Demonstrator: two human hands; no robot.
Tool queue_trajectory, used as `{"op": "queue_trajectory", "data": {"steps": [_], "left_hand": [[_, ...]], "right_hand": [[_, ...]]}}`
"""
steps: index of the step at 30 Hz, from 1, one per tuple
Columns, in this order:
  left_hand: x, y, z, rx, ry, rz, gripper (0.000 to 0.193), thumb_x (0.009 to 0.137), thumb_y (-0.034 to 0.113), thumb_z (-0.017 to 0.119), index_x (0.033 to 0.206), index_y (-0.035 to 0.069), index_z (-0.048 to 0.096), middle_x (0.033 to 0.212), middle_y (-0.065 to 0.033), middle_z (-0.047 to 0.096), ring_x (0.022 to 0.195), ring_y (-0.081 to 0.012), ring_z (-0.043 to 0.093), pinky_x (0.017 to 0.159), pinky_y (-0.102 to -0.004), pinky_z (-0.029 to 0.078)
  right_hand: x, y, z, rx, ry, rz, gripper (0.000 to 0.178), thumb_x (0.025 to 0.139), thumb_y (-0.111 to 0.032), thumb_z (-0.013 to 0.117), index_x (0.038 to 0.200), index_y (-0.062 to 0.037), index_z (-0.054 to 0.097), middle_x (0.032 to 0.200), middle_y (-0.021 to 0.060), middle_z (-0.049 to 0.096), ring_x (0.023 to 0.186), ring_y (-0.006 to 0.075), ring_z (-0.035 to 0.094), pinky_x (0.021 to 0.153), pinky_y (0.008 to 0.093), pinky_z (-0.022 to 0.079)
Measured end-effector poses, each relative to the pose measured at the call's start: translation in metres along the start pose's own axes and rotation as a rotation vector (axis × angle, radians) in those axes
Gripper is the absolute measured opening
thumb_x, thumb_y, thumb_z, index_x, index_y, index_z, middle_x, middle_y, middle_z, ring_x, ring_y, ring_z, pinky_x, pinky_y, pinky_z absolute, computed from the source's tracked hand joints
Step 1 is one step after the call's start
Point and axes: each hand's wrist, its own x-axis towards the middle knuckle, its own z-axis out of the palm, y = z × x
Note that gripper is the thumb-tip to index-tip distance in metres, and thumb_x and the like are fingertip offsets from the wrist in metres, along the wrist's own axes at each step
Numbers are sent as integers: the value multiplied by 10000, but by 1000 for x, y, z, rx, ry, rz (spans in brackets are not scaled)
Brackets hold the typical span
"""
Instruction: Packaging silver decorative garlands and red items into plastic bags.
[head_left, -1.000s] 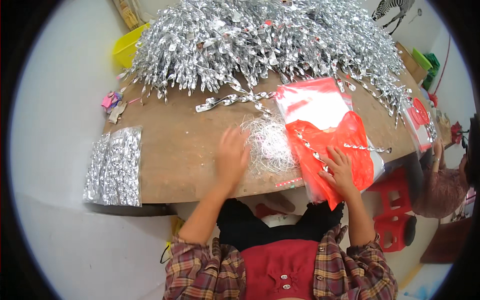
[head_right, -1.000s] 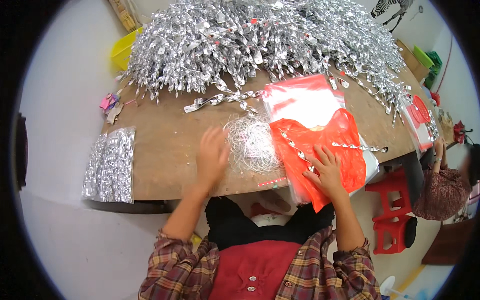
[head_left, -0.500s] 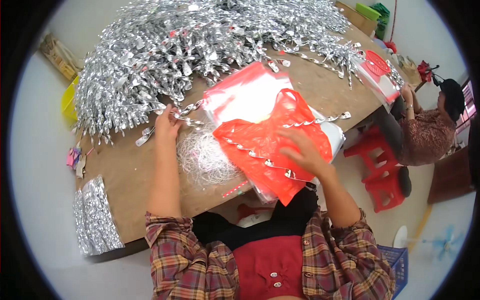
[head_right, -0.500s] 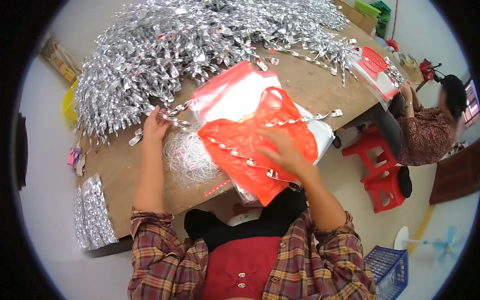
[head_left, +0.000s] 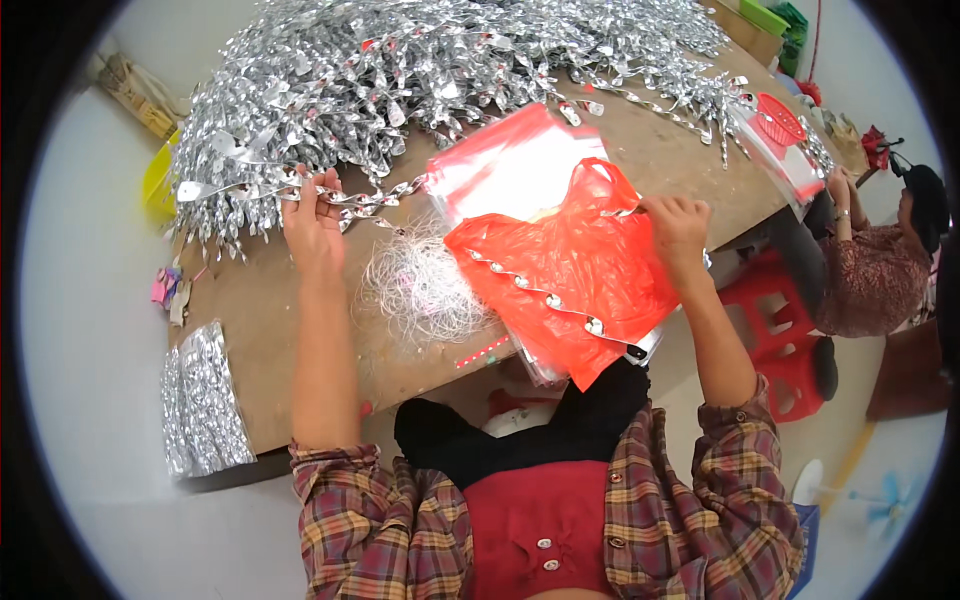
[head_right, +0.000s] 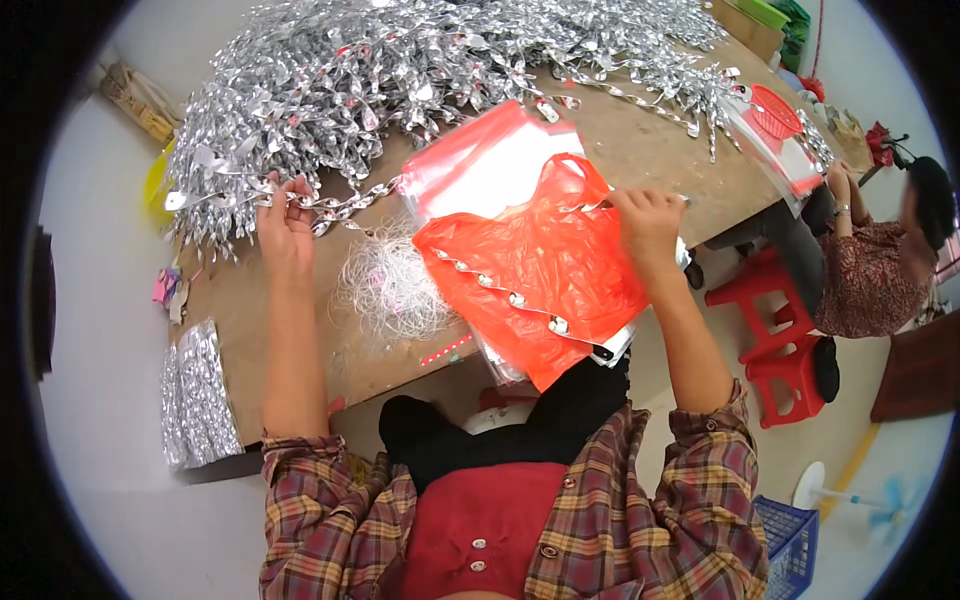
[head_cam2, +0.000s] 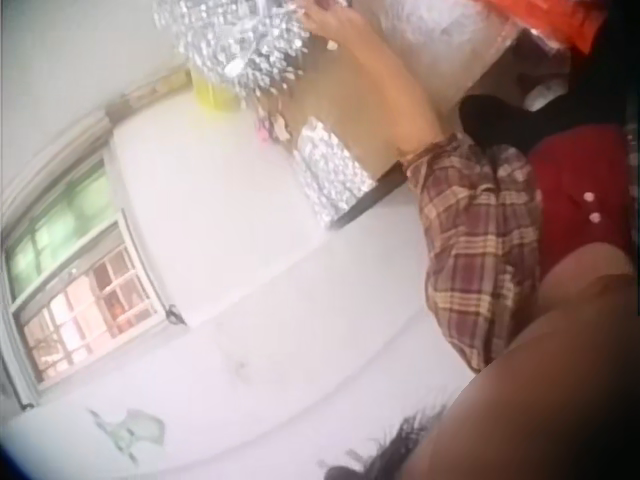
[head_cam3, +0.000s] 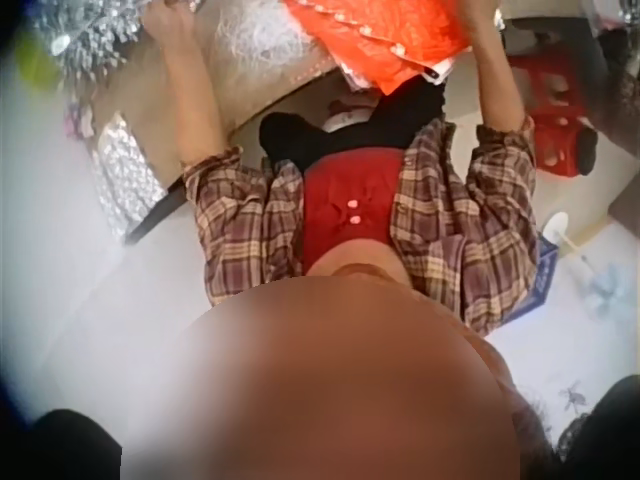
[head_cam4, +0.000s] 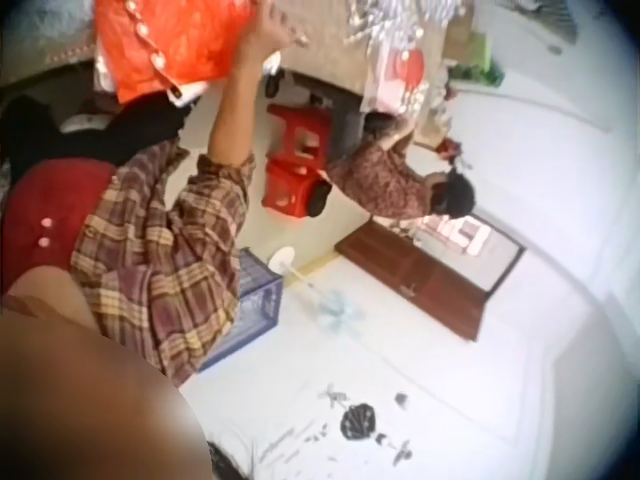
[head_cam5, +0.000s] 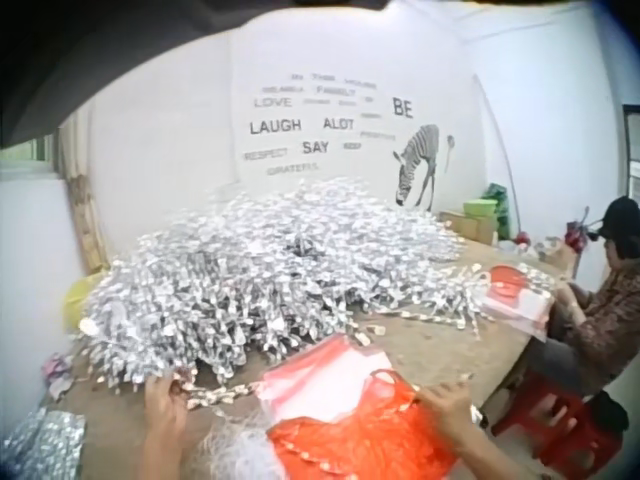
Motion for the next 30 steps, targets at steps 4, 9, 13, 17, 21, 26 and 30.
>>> {"op": "queue_trajectory", "data": {"steps": [4,9,13,17,21,26,30], "left_hand": [[-43,38,14,91,11,86,343,887,33,552,1215,-23,468,972,-116,610,888,-196,610,805,-296,499],[-113,65,8,170,36,19,347,899,58,545,1231,-12,473,957,-71,595,885,-194,602,808,-308,479],[-165,77,-1,210,62,-58,331,918,90,525,1229,-13,475,933,-53,591,846,-182,604,772,-303,488],[-202,78,0,147,19,-182,329,918,91,525,1227,-13,479,919,-48,595,778,-146,597,720,-285,497],[-228,52,-13,383,-150,-447,280,918,120,522,1167,-7,522,911,-48,601,725,-102,564,660,-236,456],[-251,34,2,483,-434,-591,240,920,134,519,1112,-6,547,907,-29,585,719,-87,536,646,-215,429],[-265,36,-6,554,-524,-659,257,927,152,513,1127,-6,548,898,-15,570,729,-77,522,668,-212,426]], "right_hand": [[7,-36,-50,76,128,-158,152,722,-74,596,864,-128,607,985,7,638,884,197,580,791,352,393],[-15,-45,-59,269,4,-445,155,693,-92,615,844,-97,581,1029,37,627,917,198,588,763,341,432],[-41,-20,-42,271,-191,-471,121,704,-75,599,821,-68,572,1064,70,631,942,229,596,811,351,434],[-41,-11,-40,430,-329,-284,139,719,-15,592,850,-63,599,1085,78,635,989,261,588,867,371,414],[-14,-74,-73,500,-182,-132,195,778,64,550,918,-46,629,1039,94,647,981,250,590,840,342,432],[-1,-162,-87,1690,-546,544,387,872,-89,567,1249,-19,510,1047,76,597,845,126,580,775,283,463],[5,-178,-80,1952,-780,568,500,846,-143,599,1309,-26,449,1046,77,585,802,114,565,708,247,469]]}}
